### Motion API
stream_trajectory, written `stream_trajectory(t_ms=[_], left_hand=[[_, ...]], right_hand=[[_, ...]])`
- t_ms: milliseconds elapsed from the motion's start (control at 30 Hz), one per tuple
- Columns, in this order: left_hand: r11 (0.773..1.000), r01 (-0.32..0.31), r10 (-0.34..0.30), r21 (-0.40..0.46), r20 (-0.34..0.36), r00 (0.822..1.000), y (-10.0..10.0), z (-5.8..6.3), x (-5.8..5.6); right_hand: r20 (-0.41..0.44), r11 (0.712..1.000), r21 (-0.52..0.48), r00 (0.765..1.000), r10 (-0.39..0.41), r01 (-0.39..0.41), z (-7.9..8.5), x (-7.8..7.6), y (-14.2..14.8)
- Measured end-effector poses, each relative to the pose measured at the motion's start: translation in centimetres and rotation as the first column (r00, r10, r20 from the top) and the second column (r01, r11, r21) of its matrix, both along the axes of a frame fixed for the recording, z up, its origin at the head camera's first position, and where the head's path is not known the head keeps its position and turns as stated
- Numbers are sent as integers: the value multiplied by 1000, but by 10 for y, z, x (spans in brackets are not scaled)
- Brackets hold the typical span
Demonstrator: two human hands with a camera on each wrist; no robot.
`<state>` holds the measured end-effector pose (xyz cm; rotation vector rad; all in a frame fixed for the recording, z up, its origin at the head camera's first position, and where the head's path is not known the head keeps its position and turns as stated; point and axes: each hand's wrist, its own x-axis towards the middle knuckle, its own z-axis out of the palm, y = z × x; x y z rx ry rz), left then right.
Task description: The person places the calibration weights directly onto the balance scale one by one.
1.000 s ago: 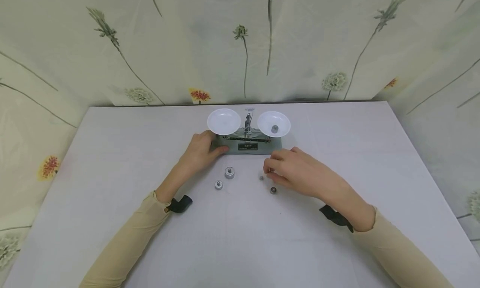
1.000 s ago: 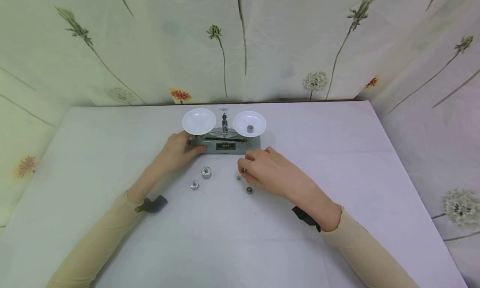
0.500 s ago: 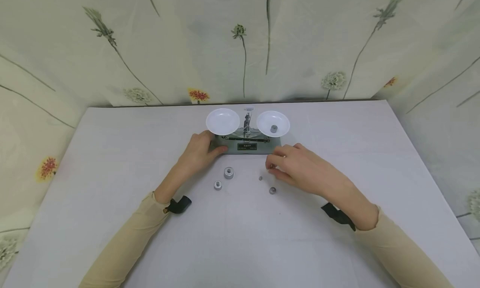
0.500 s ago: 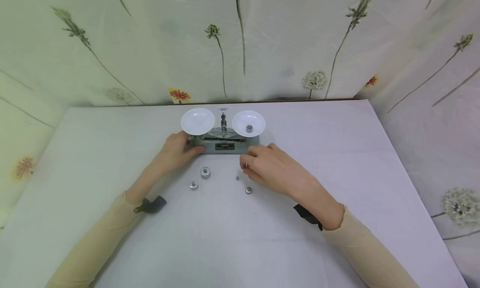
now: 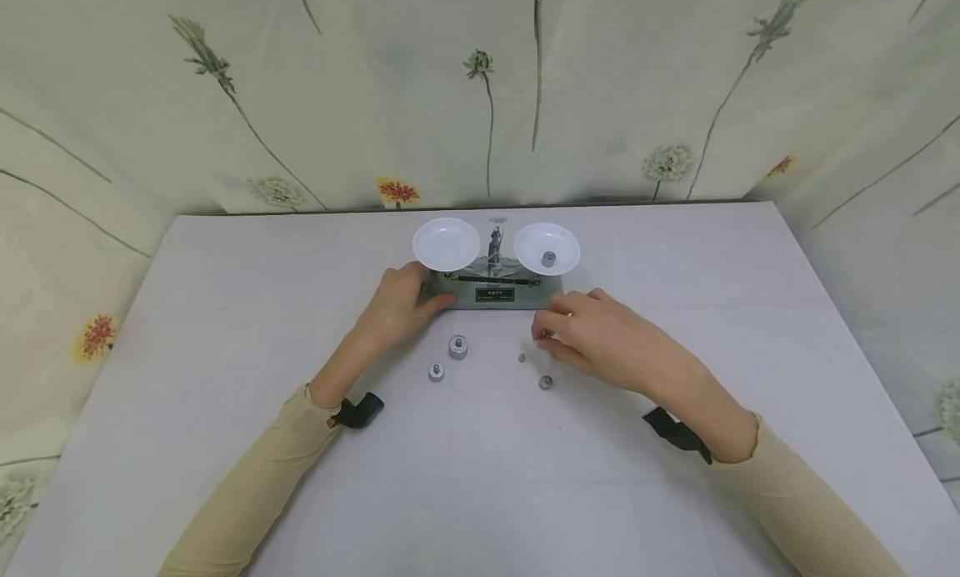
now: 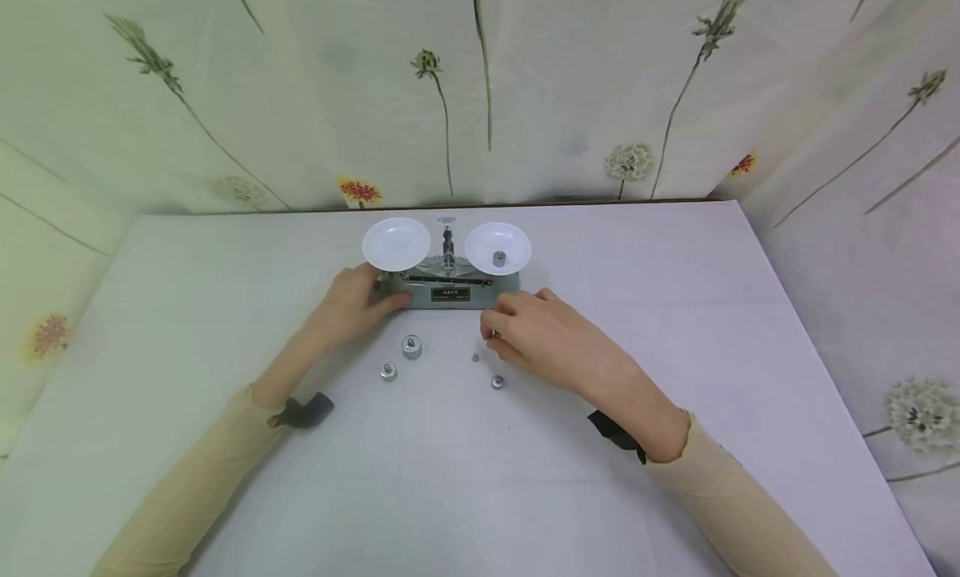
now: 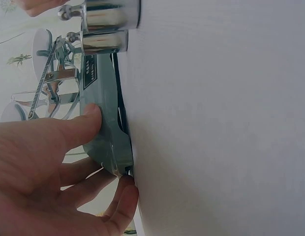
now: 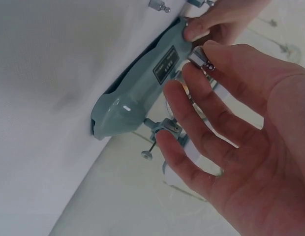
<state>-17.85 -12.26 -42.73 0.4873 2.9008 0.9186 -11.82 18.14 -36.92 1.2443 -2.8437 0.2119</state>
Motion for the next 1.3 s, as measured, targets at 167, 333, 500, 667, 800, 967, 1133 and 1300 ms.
stream_trajectory(t_ms=[167,333,500,667,800,967,1133,1300], left_hand=[[1000,6,-6,3,-13,1000,0,0,-1],[1000,6,-6,-3,-4,1000,-1,-1,-1],[1000,0,-1,-13,-11,1000,-1,-1,-1],[1000,-1,1,-15,-15,1000,-1,0,-1],[1000,2,-2,-9,-11,1000,0,2,0],[1000,5,-6,-15,-10,1000,0,2,0],[1000,5,-5,-11,-2,1000,0,2,-1],[1000,8,-8,-13,-2,1000,0,1,-1]], right_hand=[[4,1000,1,1000,-1,1,1,-1,0],[-4,1000,0,1000,-5,5,1,-1,0],[1,1000,1,1000,-20,20,6,-2,2],[-5,999,-8,999,-49,49,12,-4,5],[-19,998,-19,998,-57,57,15,-6,7],[-37,998,-36,998,-53,52,17,-7,8],[-55,997,-52,997,-56,53,19,-8,11],[-68,996,-64,996,-66,62,23,-9,14]])
